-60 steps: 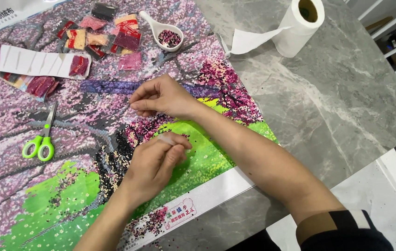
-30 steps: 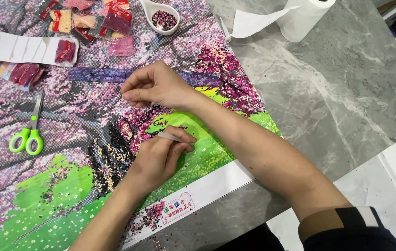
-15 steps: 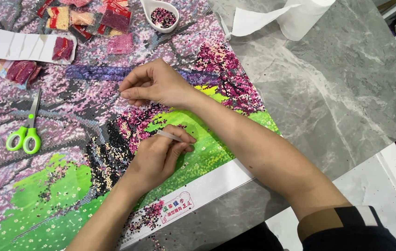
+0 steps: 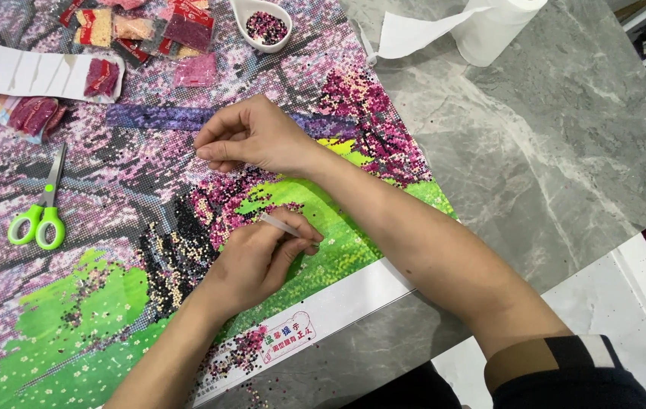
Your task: A person is working on a diamond painting, using a specialized pen to pick up small resin beads and place them onto a coded adhesive canvas to create a mosaic image.
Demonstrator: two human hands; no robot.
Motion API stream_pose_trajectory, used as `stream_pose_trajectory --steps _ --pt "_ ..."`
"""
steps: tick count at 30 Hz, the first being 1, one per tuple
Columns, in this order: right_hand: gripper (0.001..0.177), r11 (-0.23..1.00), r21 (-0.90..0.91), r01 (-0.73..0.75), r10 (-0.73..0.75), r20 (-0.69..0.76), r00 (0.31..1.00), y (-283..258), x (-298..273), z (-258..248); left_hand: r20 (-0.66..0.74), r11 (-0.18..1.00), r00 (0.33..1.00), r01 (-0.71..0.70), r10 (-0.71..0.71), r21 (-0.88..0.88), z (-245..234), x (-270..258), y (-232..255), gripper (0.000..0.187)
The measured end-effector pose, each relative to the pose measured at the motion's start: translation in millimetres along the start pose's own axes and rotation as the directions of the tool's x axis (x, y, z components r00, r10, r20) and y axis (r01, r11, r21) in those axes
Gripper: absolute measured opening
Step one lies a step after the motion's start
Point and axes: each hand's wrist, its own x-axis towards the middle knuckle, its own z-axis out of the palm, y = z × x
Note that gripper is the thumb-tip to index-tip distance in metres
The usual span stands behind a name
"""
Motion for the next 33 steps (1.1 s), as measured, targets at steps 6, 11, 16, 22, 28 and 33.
stream_pose_trajectory --steps 6,11,16,22,28,33 --pt "0.018 1.000 0.001 0.002 -0.002 0.000 1.000 2.2 0.9 -0.6 0.024 1.000 1.000 0.004 -0.004 0.003 0.4 -0.3 -1.6 0.010" --pt "0.017 1.000 0.009 -0.003 0.003 0.000 1.000 -0.2 -0.1 -0.3 0.036 1.000 0.999 -0.002 0.002 0.007 -0.2 0.9 -0.8 0.010" --pt "0.018 1.000 0.006 0.000 0.000 0.001 1.000 0.5 0.6 0.1 0.046 1.000 0.999 0.004 -0.004 0.010 -0.4 0.2 -1.2 0.011" --pt "0.017 1.000 -0.006 -0.001 0.001 0.003 1.000 -4.3 -1.1 1.0 0.033 1.000 0.999 -0.007 0.007 -0.019 -0.2 -0.1 -3.6 0.011" --pt "0.019 1.000 0.008 -0.011 0.011 -0.007 1.000 2.8 1.5 -0.1 -0.038 0.957 0.999 0.007 -0.018 -0.290 -1.7 -0.2 -0.7 0.013" --pt "0.019 1.000 -0.002 -0.025 0.025 -0.012 1.000 -2.6 -0.9 0.4 -0.089 0.897 0.995 0.003 -0.047 -0.442 -5.0 -3.2 8.7 0.014"
